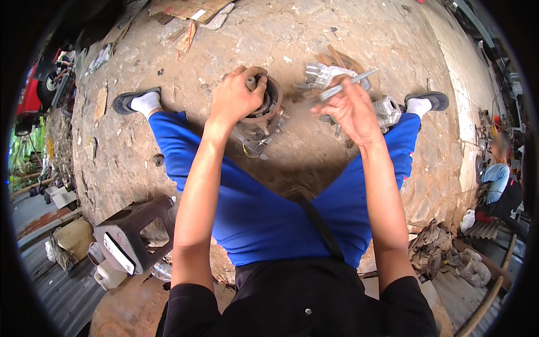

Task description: The person sits on the ground and uses a metal rod to scrape and clean the interior of a cylindrical mechanical component. They repeatedly rotate the part and apply the tool to different areas inside the housing.

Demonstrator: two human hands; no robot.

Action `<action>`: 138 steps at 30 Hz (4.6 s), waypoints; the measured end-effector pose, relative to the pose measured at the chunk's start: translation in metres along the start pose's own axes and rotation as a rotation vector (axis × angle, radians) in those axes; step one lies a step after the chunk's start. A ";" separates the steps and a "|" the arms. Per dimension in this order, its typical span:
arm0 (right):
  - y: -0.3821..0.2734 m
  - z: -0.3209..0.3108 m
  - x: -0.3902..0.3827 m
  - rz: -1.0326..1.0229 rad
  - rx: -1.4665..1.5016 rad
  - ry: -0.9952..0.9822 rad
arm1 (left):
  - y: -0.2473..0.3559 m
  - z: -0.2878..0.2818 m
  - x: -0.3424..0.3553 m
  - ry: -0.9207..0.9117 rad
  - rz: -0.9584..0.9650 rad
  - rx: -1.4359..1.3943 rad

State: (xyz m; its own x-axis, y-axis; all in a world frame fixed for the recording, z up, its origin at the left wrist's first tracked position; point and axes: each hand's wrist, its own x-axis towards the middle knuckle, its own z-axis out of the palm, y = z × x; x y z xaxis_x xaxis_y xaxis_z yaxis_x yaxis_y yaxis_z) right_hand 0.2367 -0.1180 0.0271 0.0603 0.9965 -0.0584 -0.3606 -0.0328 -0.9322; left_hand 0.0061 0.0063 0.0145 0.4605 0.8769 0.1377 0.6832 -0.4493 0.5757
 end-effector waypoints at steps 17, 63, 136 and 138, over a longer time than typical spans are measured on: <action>0.061 -0.016 0.000 0.183 -0.654 0.151 | 0.029 0.014 -0.007 0.068 0.266 0.106; 0.026 0.005 -0.011 -0.054 -0.742 0.210 | 0.013 0.011 0.011 -0.084 0.160 0.081; 0.112 -0.005 -0.057 0.112 -0.686 0.221 | 0.028 0.021 0.010 -0.171 0.224 0.131; 0.113 -0.008 -0.056 0.146 -0.606 0.247 | 0.028 0.017 0.014 -0.170 0.207 0.110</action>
State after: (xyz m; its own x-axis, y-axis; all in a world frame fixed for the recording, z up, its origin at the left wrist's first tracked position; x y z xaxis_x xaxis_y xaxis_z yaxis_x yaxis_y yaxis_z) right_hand 0.1998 -0.1782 -0.0782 0.2877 0.9339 -0.2122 0.2011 -0.2755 -0.9400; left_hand 0.0418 0.0028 0.0187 0.6789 0.7273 0.1005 0.6175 -0.6397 0.4576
